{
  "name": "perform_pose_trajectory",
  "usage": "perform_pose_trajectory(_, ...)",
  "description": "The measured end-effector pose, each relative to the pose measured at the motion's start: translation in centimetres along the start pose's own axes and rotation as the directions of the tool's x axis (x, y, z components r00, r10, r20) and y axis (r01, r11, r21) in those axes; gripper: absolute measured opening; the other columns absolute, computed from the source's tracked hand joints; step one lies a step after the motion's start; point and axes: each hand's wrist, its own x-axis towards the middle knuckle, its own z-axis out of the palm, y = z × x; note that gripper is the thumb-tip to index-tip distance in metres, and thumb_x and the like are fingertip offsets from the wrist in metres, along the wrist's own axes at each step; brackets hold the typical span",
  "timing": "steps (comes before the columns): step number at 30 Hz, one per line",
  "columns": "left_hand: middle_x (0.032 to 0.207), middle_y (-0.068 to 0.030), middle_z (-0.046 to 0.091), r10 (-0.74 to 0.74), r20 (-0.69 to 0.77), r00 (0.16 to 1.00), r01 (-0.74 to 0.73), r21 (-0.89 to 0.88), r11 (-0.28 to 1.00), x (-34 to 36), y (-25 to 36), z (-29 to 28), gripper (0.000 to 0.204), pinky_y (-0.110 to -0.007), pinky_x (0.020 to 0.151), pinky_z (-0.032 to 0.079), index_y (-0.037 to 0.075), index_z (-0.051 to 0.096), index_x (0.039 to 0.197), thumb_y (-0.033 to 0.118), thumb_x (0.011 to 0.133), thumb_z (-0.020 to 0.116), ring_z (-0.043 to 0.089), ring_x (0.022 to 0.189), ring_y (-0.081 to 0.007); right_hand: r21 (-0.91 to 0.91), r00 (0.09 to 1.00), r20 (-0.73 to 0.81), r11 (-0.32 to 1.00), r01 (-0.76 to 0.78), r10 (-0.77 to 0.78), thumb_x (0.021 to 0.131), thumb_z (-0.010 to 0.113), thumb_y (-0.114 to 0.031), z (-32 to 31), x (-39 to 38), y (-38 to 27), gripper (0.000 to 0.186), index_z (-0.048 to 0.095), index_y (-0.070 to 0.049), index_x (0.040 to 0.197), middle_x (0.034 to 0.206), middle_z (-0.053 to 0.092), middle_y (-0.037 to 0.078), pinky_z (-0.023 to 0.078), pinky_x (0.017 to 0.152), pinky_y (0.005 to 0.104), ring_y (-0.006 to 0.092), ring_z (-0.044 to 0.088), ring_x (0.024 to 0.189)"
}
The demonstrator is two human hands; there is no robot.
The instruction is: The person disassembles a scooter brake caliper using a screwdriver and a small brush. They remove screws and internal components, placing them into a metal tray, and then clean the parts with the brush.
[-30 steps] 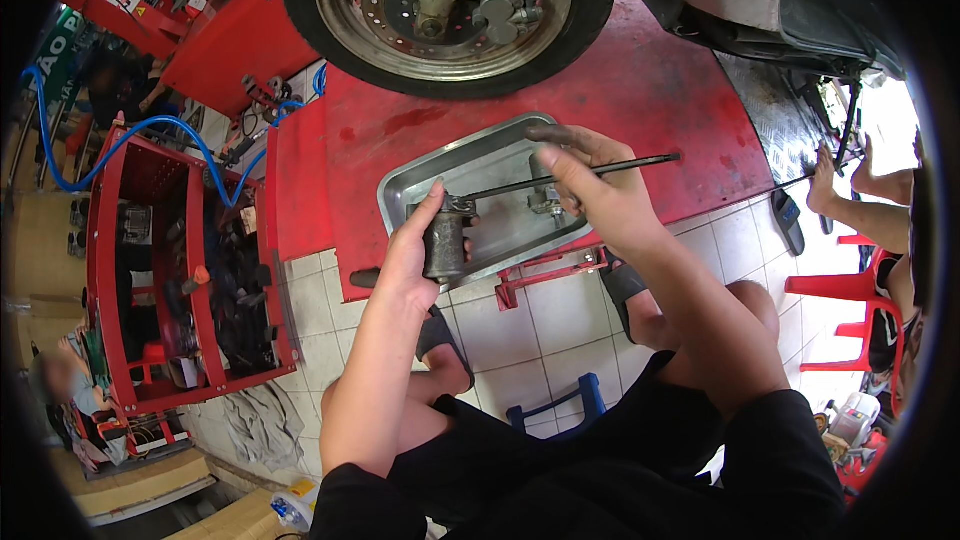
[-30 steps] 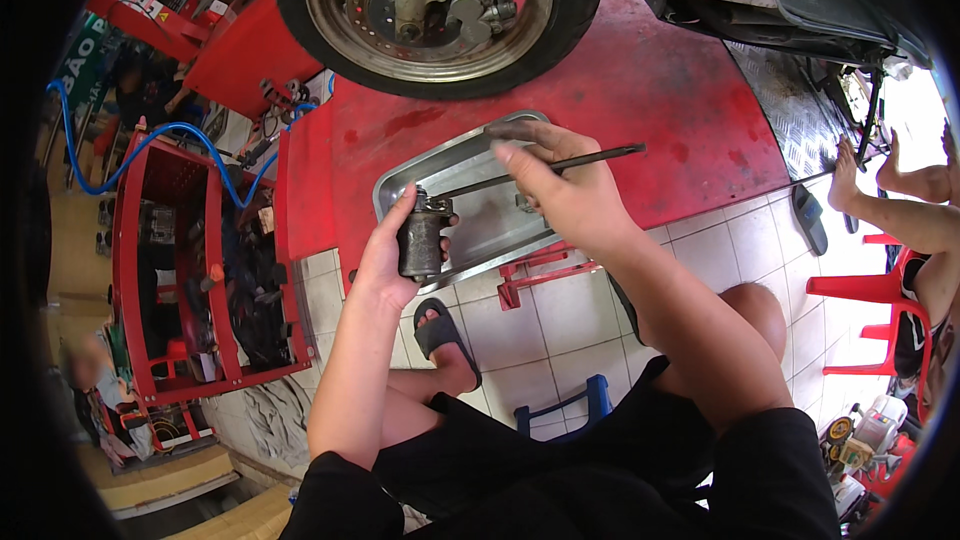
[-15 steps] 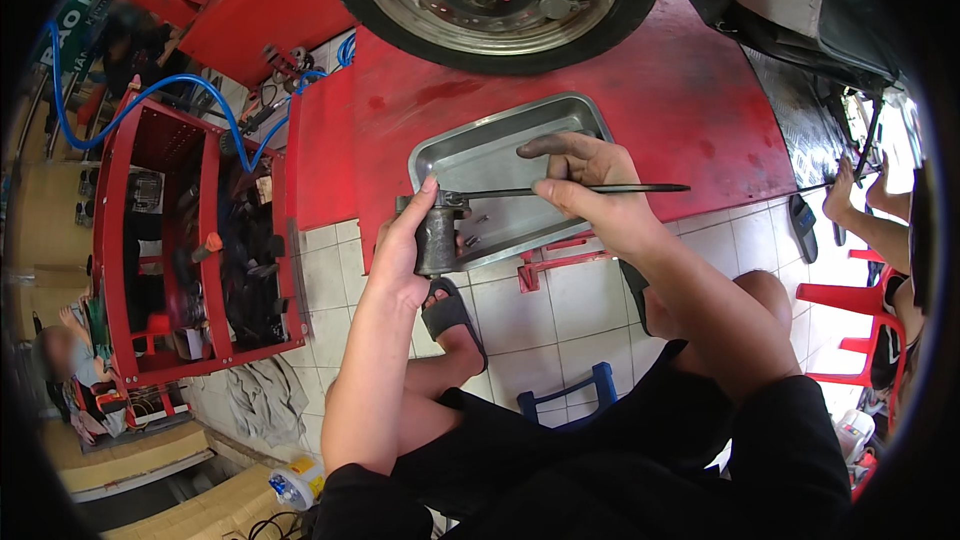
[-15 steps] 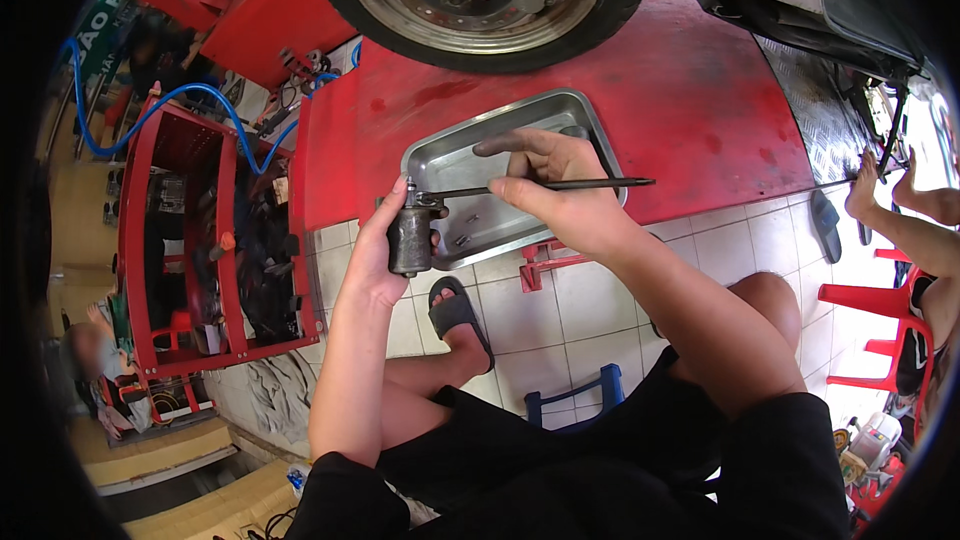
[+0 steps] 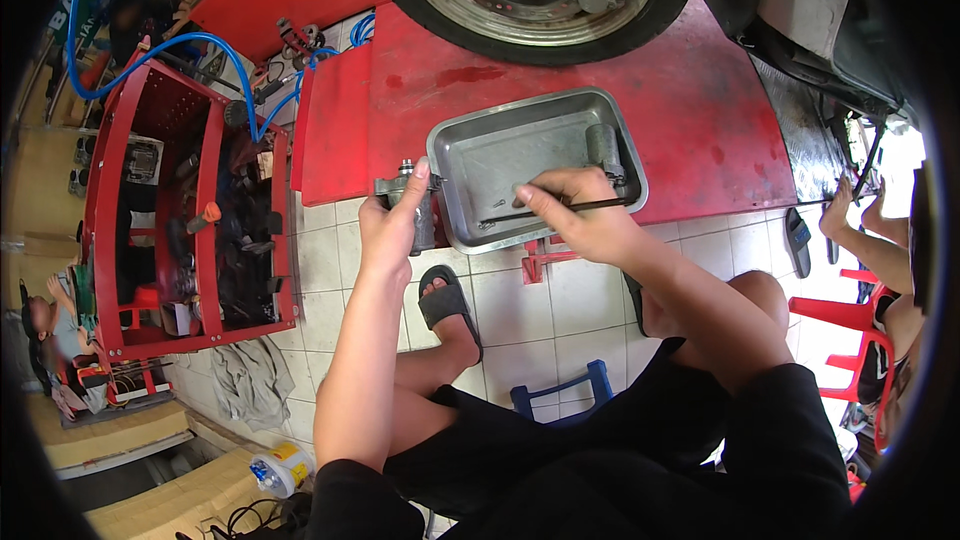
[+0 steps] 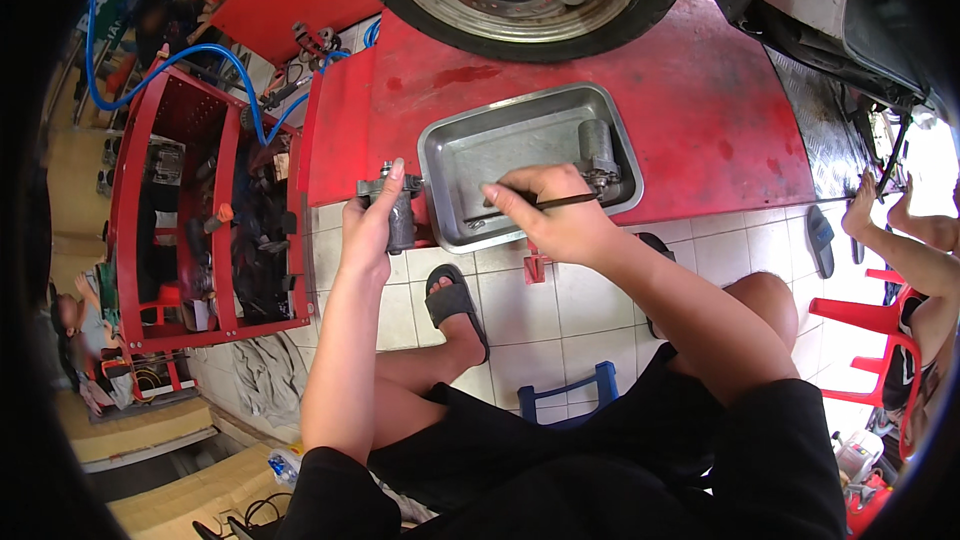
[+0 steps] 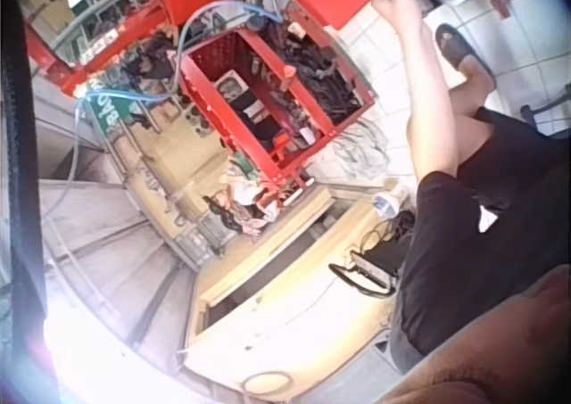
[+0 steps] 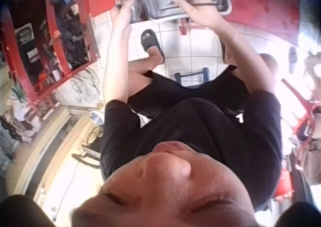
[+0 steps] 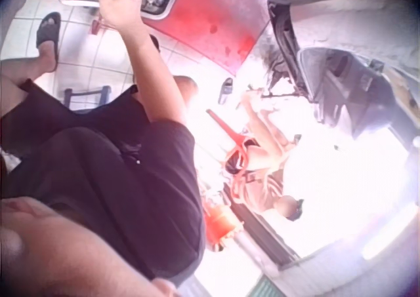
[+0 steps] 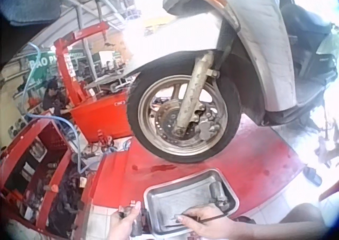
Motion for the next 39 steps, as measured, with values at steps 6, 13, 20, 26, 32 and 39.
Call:
perform_pose_trajectory(6, 0.070, -0.0057, 0.063, -0.138, 0.088, 0.987, 0.149, -0.129, 0.980, -0.3, 1.0, 0.0, 0.048, -0.029, 0.054, 0.052, 0.004, 0.063, 0.091, 0.049, 0.081, 0.075, 0.061, 0.057, -0.0140, -0.155, 0.996, 0.079, 0.986, 0.064, -0.052, 0.087, 0.069, -0.033, 1.0, -0.4, 1.8, 0.036, 0.072, 0.002, 0.085, 0.072, 0.066, 0.018, 0.050, 0.063, 0.0365, 0.0316, 0.064, 0.064)
perform_pose_trajectory(13, 0.080, -0.0075, 0.066, -0.117, 0.113, 0.987, 0.135, -0.174, 0.975, -0.1, 0.8, 1.1, 0.048, -0.030, 0.054, 0.051, 0.005, 0.064, 0.095, 0.050, 0.082, 0.073, 0.061, 0.061, -0.0148, -0.152, 0.996, -0.010, 0.985, 0.084, -0.086, 0.087, 0.069, -0.031, 1.3, -0.7, 2.5, 0.035, 0.070, 0.003, 0.081, 0.068, 0.063, 0.018, 0.047, 0.059, 0.0378, 0.0325, 0.062, 0.061)
perform_pose_trajectory(20, 0.085, -0.0075, 0.069, -0.238, 0.192, 0.952, 0.281, -0.241, 0.929, 0.7, 0.3, 1.3, 0.051, -0.032, 0.059, 0.052, 0.006, 0.066, 0.098, 0.055, 0.083, 0.070, 0.062, 0.065, -0.0153, -0.100, 0.997, -0.036, 0.993, 0.063, -0.067, 0.089, 0.068, -0.030, 1.4, -1.3, 2.3, 0.036, 0.068, 0.004, 0.078, 0.061, 0.059, 0.017, 0.045, 0.056, 0.0379, 0.0287, 0.060, 0.056)
perform_pose_trajectory(26, 0.085, -0.0075, 0.069, -0.256, 0.197, 0.947, 0.298, -0.227, 0.927, 0.3, 0.9, 1.8, 0.052, -0.033, 0.061, 0.053, 0.006, 0.066, 0.098, 0.056, 0.083, 0.069, 0.062, 0.065, -0.0153, -0.071, 0.999, -0.007, 0.997, -0.036, 0.036, 0.090, 0.067, -0.032, 0.9, -1.6, 1.6, 0.039, 0.067, 0.005, 0.078, 0.058, 0.057, 0.017, 0.045, 0.054, 0.0372, 0.0266, 0.059, 0.053)
perform_pose_trajectory(32, 0.085, -0.0085, 0.069, -0.248, 0.240, 0.939, 0.309, -0.260, 0.915, 0.3, 1.0, 2.2, 0.052, -0.033, 0.059, 0.052, 0.007, 0.064, 0.102, 0.055, 0.084, 0.068, 0.062, 0.065, -0.0161, -0.065, 0.991, -0.126, 0.997, 0.034, -0.042, 0.094, 0.062, -0.032, 0.2, -1.3, 1.9, 0.040, 0.068, 0.004, 0.078, 0.057, 0.058, 0.014, 0.046, 0.055, 0.0332, 0.0211, 0.060, 0.054)
perform_pose_trajectory(39, 0.093, -0.0148, 0.066, -0.269, 0.447, 0.853, 0.472, -0.440, 0.764, 0.0, 1.7, 2.9, 0.044, -0.034, 0.059, 0.049, 0.011, 0.058, 0.112, 0.051, 0.093, 0.056, 0.059, 0.066, -0.0218, 0.389, 0.978, -0.149, 0.918, -0.075, 0.143, 0.101, 0.048, -0.039, -3.6, -1.8, 0.3, 0.050, 0.067, 0.006, 0.087, 0.074, 0.066, 0.009, 0.048, 0.059, 0.0268, 0.0123, 0.063, 0.066)
